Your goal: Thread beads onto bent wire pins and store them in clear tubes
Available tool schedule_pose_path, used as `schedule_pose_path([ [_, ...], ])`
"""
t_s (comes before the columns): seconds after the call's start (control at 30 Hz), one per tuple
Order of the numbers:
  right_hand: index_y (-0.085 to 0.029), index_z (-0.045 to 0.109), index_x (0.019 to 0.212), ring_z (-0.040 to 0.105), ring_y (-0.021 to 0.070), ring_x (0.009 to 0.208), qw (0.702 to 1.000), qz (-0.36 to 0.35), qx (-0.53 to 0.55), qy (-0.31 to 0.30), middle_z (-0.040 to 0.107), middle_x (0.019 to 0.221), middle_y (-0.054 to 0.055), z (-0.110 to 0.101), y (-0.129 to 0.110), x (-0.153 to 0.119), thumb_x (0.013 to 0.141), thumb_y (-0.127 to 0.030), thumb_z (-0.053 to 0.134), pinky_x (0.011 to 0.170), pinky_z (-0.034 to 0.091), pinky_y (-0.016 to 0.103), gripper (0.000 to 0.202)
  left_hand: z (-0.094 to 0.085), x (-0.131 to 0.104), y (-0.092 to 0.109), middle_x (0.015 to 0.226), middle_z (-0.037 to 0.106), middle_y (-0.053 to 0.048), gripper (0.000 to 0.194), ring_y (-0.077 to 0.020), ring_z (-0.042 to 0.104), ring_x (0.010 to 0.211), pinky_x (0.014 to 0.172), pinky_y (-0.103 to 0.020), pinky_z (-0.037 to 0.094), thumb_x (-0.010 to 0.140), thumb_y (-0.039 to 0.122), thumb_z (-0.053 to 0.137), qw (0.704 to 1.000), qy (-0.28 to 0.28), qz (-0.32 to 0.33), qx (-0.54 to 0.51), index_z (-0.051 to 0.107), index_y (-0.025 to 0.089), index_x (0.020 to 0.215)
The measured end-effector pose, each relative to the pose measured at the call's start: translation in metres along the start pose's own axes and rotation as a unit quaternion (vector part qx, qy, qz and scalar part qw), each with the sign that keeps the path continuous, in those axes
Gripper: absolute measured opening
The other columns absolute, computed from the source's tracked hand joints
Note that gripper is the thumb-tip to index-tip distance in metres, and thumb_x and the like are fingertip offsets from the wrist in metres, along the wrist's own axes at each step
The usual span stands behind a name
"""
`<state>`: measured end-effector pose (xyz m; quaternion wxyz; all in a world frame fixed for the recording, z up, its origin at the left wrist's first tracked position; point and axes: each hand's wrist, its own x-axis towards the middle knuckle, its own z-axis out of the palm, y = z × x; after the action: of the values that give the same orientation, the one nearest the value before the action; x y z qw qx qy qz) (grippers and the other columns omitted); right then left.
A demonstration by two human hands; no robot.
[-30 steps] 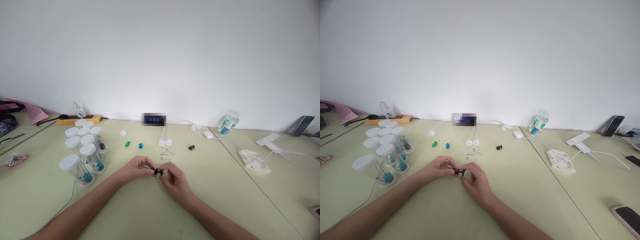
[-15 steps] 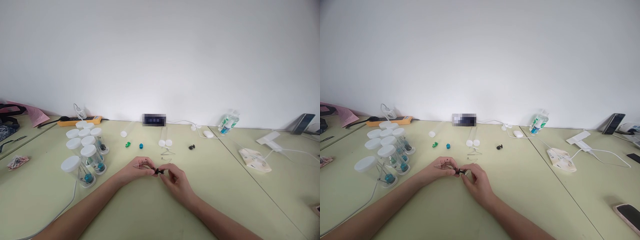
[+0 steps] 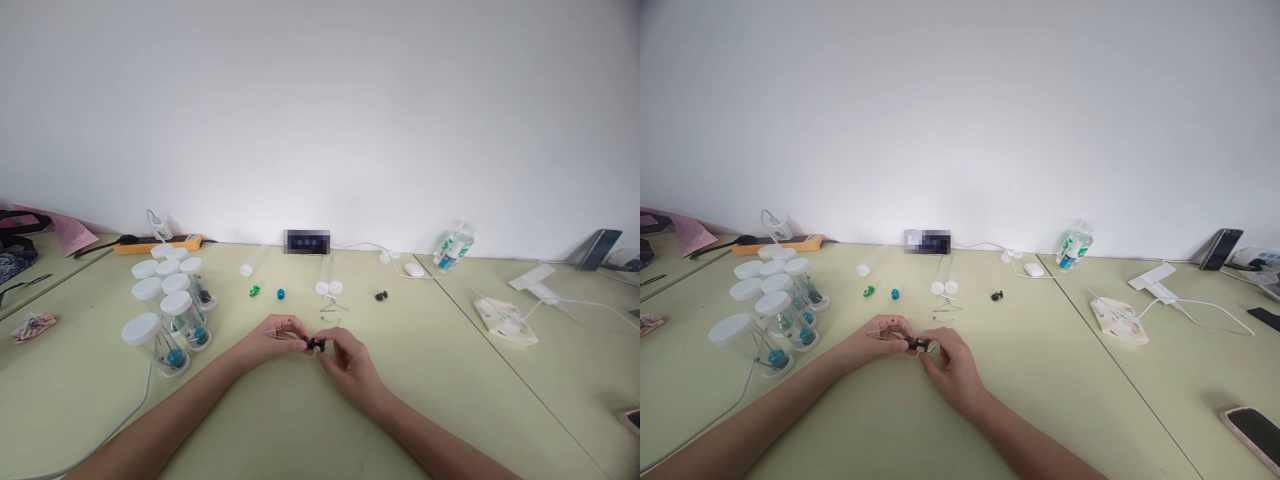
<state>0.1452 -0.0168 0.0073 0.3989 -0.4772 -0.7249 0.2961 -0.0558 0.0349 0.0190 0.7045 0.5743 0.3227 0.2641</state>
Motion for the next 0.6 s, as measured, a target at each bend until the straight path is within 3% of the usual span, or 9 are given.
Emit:
schedule_pose_path([
  [0.13, -0.026, 0.059, 0.1, 0.044, 0.0123, 0.06, 1.0, -0.016, 0.012, -0.006, 0.057, 0.096, 0.003, -0.0003, -0.0008, 0.0002, 0.077, -0.012, 0.052, 0.05, 0.034, 0.024, 0.028, 0.0008, -0.001, 0.0017, 0.093, 0.069, -0.01, 0.022, -0.0244, 0.064, 0.093, 0.082, -0.035, 0.046, 0.071, 0.029, 0.069, 1.0, 0.0, 0.006, -0.003, 0.061, 0.014, 0.086],
  [0.6, -0.026, 0.059, 0.098, 0.043, 0.0121, 0.062, 1.0, -0.03, 0.003, -0.009, 0.057, 0.093, 0.002, -0.0012, -0.0017, -0.0005, 0.077, -0.007, 0.049, 0.05, 0.032, 0.023, 0.03, 0.0006, -0.0008, 0.0001, 0.093, 0.07, -0.01, 0.02, -0.0259, 0.064, 0.096, 0.086, -0.038, 0.045, 0.073, 0.028, 0.068, 1.0, -0.005, 0.012, 0.015, 0.061, 0.015, 0.087],
])
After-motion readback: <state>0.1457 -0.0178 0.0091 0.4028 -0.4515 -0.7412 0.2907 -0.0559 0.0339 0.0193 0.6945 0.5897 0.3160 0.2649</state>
